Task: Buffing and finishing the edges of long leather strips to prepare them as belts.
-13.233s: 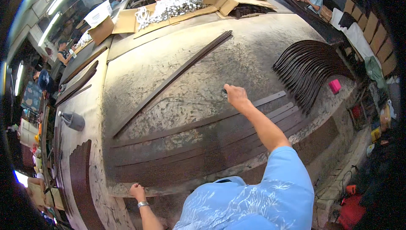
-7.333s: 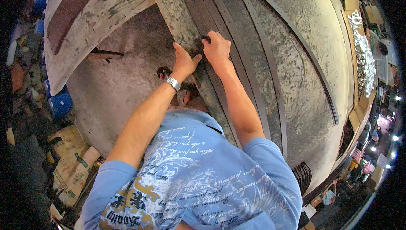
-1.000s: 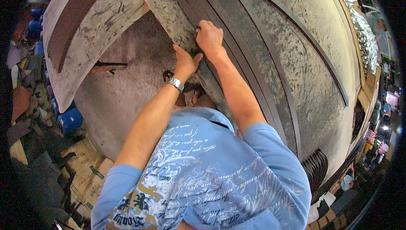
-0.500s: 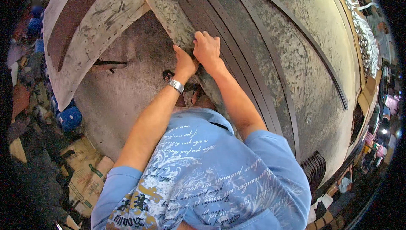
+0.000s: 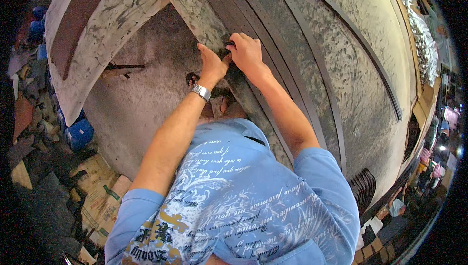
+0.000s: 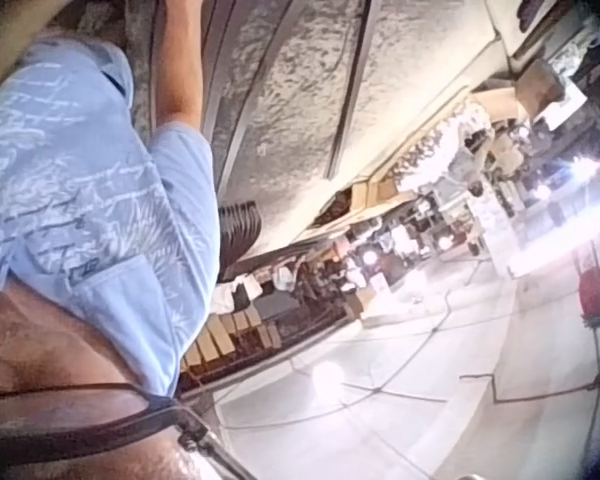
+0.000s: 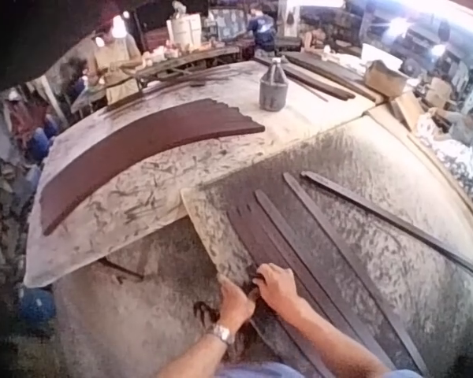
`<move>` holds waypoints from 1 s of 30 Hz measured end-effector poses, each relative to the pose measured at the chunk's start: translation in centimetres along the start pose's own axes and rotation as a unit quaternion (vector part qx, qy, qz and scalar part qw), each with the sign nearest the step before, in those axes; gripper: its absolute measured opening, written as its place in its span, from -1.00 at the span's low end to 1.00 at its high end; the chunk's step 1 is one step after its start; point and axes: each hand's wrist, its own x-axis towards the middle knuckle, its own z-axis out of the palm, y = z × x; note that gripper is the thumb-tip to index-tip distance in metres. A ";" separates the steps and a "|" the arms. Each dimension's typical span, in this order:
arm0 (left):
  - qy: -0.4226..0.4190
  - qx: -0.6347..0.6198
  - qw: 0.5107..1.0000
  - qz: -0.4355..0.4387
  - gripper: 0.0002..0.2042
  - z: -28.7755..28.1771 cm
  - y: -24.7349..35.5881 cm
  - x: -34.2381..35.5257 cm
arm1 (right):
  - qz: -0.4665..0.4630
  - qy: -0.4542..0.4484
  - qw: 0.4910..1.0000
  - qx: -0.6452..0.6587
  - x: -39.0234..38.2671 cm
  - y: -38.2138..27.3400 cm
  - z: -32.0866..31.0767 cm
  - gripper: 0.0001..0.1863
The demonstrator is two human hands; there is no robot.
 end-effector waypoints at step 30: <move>0.031 -0.012 0.998 0.044 0.13 0.1 -0.2 -0.2 | -0.026 0.070 0.994 -0.082 2.1 -1.9 1.5 -0.83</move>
